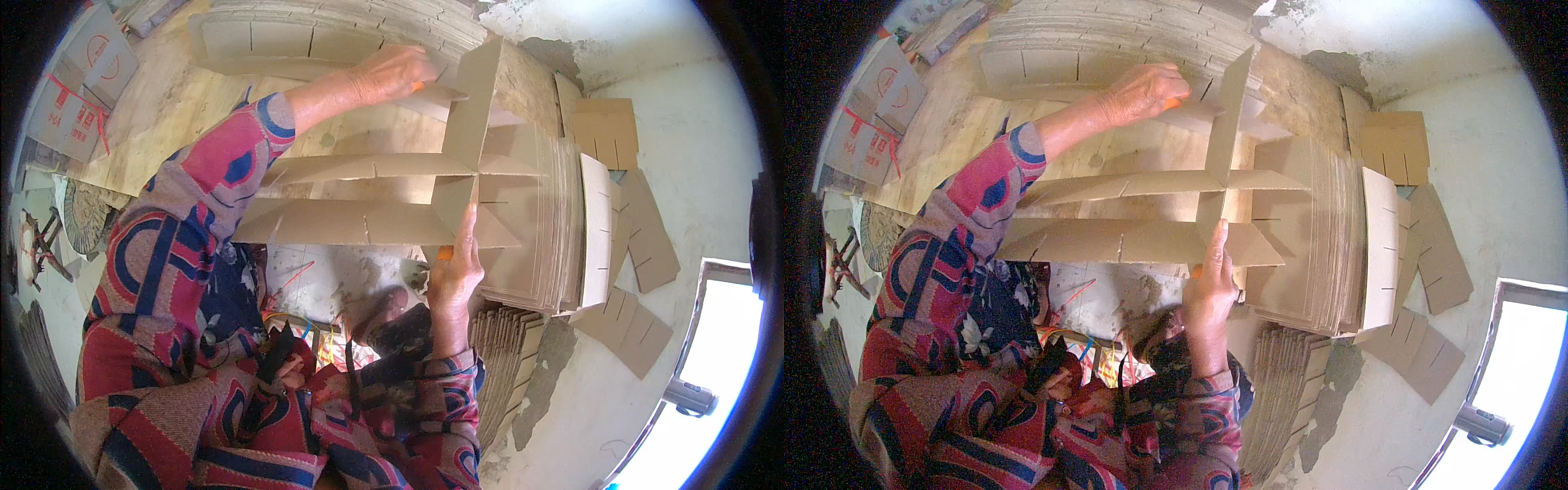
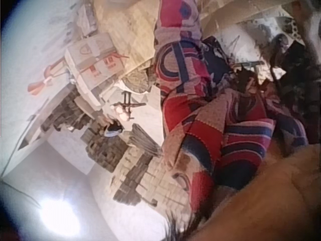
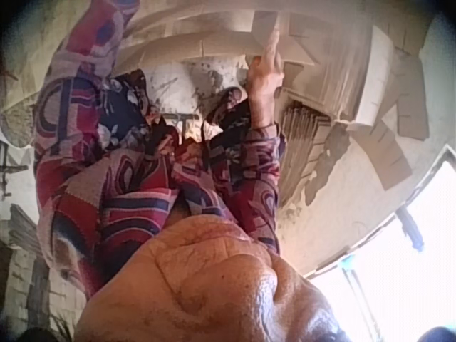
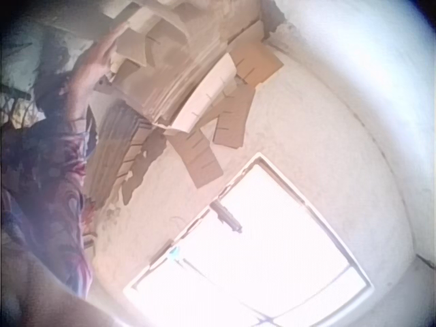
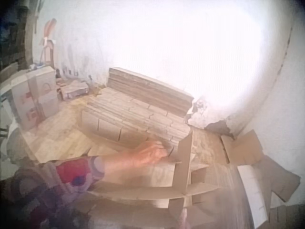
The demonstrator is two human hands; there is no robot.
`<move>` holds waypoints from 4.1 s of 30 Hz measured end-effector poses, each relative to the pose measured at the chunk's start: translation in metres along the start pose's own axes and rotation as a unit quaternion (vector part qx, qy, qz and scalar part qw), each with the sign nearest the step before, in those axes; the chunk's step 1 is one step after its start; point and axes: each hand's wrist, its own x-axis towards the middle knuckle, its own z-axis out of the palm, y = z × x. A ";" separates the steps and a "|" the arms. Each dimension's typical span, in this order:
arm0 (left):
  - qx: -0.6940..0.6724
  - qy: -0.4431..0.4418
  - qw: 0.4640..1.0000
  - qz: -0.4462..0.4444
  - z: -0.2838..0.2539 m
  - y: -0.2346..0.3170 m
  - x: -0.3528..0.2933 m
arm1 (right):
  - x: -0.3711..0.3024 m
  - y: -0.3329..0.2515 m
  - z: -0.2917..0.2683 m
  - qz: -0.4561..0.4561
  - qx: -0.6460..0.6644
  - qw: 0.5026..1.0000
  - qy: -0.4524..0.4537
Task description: The person assembles flat cardboard pieces into box-like structures by folding along pre-scored lines and interlocking the tabs. They handle the cardboard by hand, repeatedly folding and stacking the finished units.
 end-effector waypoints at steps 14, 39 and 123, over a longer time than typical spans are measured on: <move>-0.120 -0.092 0.986 -0.074 -0.006 0.039 -0.015 | -0.015 -0.012 -0.035 0.021 -0.053 0.993 -0.106; -0.077 -0.022 0.988 -0.131 -0.133 0.106 -0.142 | 0.015 0.156 -0.044 0.098 -0.376 0.919 -0.074; -0.099 -0.130 0.967 -0.198 -0.057 0.120 -0.159 | 0.044 -0.042 -0.044 -0.107 0.116 0.985 -0.068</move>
